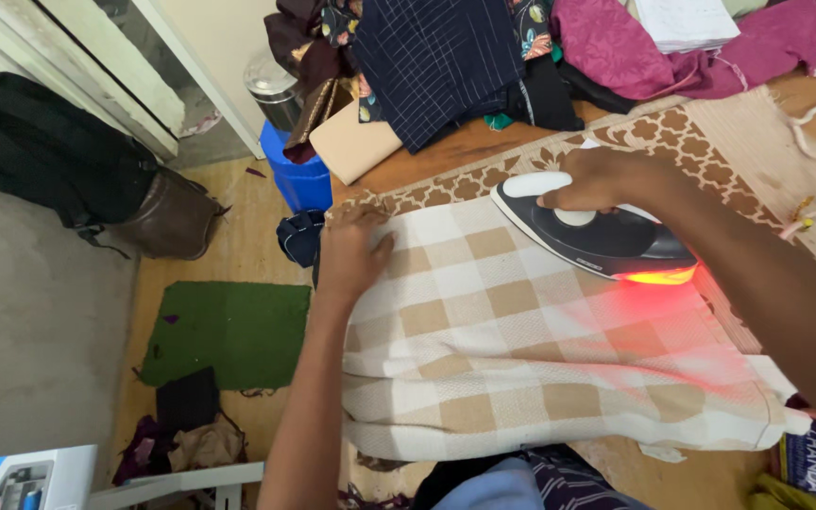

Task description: The person irons a beige and white checkered cloth on a wooden table using a handheld electric iron. They repeatedly smooth the fabric, fold it, and continue ironing different sections until the cloth is neatly folded.

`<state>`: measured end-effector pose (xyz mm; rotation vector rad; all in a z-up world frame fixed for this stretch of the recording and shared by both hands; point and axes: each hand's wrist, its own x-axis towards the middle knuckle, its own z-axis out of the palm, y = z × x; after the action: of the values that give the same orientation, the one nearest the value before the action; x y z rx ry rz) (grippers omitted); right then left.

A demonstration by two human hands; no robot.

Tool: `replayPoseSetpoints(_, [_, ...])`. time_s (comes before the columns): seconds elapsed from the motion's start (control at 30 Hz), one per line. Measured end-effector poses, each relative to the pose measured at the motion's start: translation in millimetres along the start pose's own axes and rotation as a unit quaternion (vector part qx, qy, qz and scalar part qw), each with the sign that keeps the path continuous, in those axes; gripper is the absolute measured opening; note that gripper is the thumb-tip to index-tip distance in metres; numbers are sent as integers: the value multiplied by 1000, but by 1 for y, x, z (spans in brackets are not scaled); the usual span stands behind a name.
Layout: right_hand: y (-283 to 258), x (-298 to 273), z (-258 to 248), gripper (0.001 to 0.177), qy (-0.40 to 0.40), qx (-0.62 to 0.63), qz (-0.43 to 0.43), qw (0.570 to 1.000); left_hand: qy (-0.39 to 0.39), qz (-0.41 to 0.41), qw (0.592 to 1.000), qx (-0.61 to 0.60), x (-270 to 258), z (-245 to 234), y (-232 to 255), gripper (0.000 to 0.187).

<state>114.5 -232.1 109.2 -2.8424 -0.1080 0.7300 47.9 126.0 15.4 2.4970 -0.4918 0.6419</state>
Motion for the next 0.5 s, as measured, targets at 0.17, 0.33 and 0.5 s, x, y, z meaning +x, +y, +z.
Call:
replayPoseSetpoints(0.17, [-26,-22,6,85,152,-125,-44,979,-35,-96,995,-22,4,-7,-17,21])
replayPoseSetpoints(0.33, [-32,-21,-1,81,166,-205,-144,954,-133,-152,977,-63,19,-21,-36,27])
replayPoseSetpoints(0.5, [-43,-12,-3,75,152,-234,-189,942,-229,-196,948,-101,31,-29,-43,37])
